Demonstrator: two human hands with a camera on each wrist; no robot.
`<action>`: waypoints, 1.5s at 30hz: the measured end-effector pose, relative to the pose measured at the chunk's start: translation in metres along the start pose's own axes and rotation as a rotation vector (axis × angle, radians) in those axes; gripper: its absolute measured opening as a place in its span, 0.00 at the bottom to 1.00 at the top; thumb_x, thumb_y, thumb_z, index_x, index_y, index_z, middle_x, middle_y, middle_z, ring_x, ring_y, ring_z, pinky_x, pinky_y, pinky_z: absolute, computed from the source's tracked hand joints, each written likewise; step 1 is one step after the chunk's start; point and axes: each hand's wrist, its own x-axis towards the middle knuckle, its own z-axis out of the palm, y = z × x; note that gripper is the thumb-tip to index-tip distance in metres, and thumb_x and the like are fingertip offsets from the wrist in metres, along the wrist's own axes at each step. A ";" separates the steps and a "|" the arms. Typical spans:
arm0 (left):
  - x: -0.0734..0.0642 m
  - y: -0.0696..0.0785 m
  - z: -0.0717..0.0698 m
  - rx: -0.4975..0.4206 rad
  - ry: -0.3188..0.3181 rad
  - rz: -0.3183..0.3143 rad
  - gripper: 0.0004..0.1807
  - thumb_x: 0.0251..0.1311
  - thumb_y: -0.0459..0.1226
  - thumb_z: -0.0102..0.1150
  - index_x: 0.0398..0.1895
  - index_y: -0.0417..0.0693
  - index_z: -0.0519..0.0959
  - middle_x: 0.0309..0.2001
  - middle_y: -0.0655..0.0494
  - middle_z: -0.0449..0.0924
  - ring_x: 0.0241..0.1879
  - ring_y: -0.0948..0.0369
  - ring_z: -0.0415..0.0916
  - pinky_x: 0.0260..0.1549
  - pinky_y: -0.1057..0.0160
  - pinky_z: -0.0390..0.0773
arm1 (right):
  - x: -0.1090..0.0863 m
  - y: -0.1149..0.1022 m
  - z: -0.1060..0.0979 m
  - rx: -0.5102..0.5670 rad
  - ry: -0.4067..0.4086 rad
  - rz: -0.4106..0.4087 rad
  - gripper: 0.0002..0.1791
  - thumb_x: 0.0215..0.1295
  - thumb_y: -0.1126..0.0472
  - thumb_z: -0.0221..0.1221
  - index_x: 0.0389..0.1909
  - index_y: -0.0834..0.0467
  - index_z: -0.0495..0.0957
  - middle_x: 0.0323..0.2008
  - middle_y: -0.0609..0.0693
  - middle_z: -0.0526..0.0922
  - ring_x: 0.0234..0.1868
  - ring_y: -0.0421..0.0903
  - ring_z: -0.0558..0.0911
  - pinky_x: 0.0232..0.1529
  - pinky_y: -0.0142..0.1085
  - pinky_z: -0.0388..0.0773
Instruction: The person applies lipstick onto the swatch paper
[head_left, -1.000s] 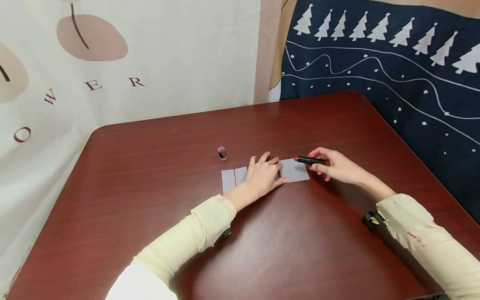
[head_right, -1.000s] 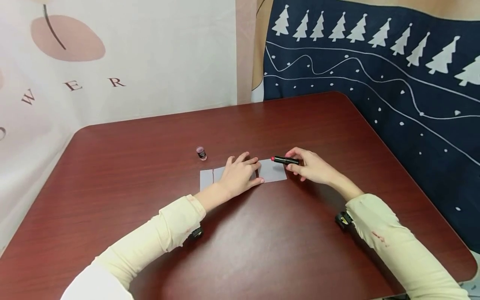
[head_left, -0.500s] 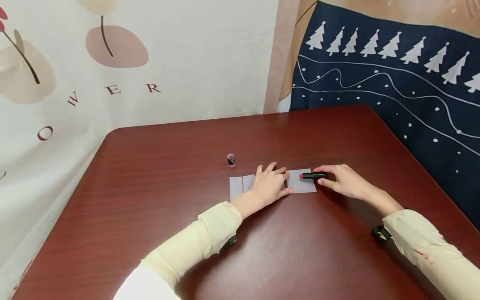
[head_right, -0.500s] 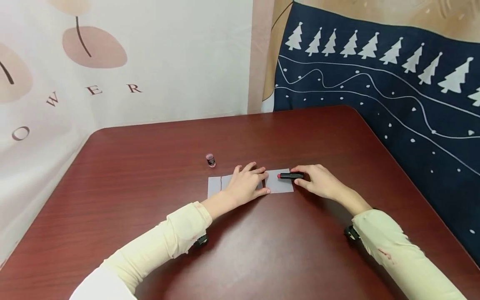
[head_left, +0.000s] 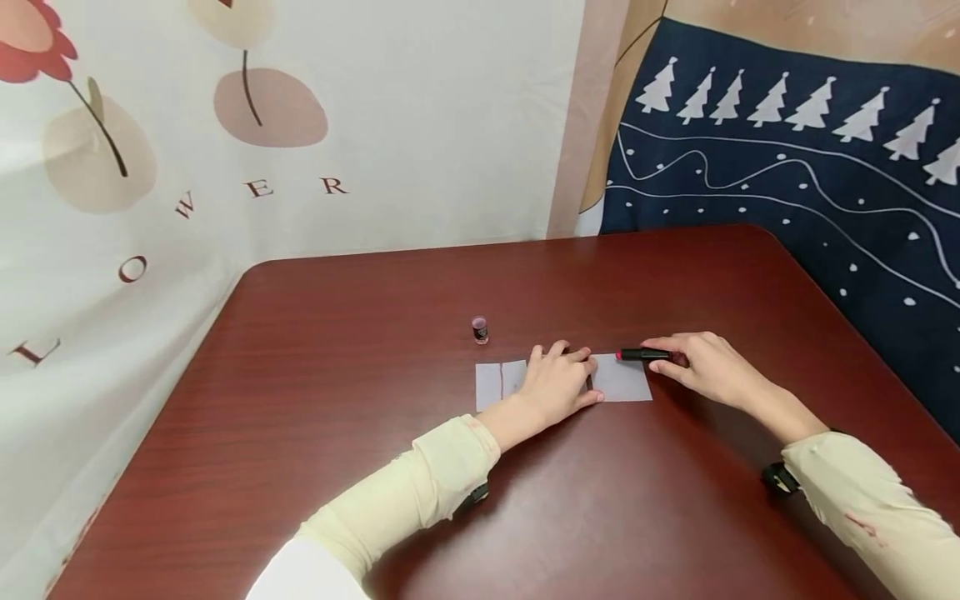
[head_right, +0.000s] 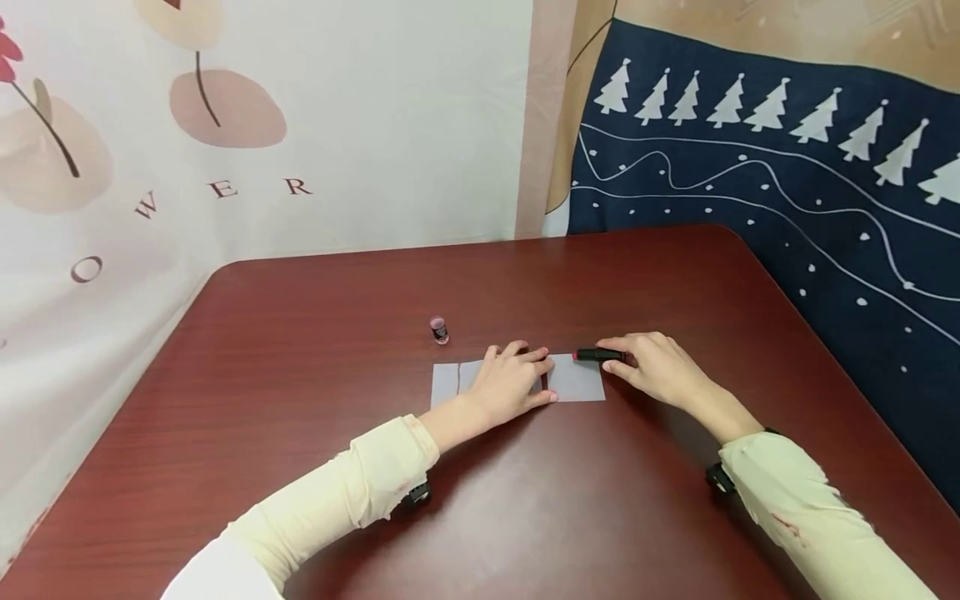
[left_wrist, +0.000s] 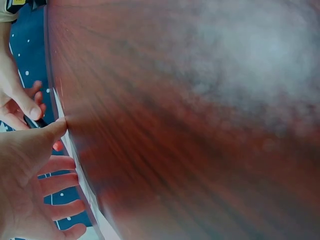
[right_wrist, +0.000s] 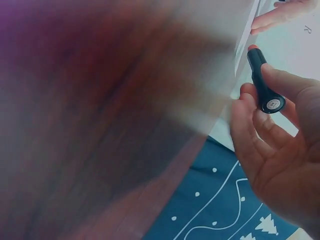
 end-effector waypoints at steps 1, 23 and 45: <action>0.000 0.002 0.001 0.003 -0.003 0.005 0.26 0.58 0.61 0.50 0.56 0.63 0.76 0.62 0.63 0.69 0.62 0.55 0.61 0.47 0.51 0.64 | -0.002 0.001 0.001 -0.007 0.004 -0.004 0.20 0.57 0.62 0.64 0.51 0.62 0.79 0.31 0.48 0.81 0.20 0.38 0.66 0.21 0.32 0.64; 0.000 0.004 0.000 0.036 0.026 0.021 0.25 0.57 0.61 0.51 0.53 0.61 0.78 0.60 0.62 0.71 0.60 0.55 0.63 0.46 0.50 0.64 | 0.006 0.001 0.000 -0.021 0.002 -0.028 0.19 0.59 0.63 0.62 0.52 0.63 0.78 0.46 0.64 0.80 0.49 0.62 0.77 0.47 0.57 0.70; -0.001 0.001 0.001 0.027 0.013 0.015 0.28 0.58 0.62 0.49 0.56 0.62 0.76 0.62 0.63 0.69 0.58 0.55 0.64 0.47 0.51 0.64 | 0.007 0.002 0.003 -0.073 0.004 -0.060 0.19 0.58 0.63 0.63 0.51 0.63 0.79 0.44 0.63 0.81 0.43 0.59 0.80 0.41 0.54 0.74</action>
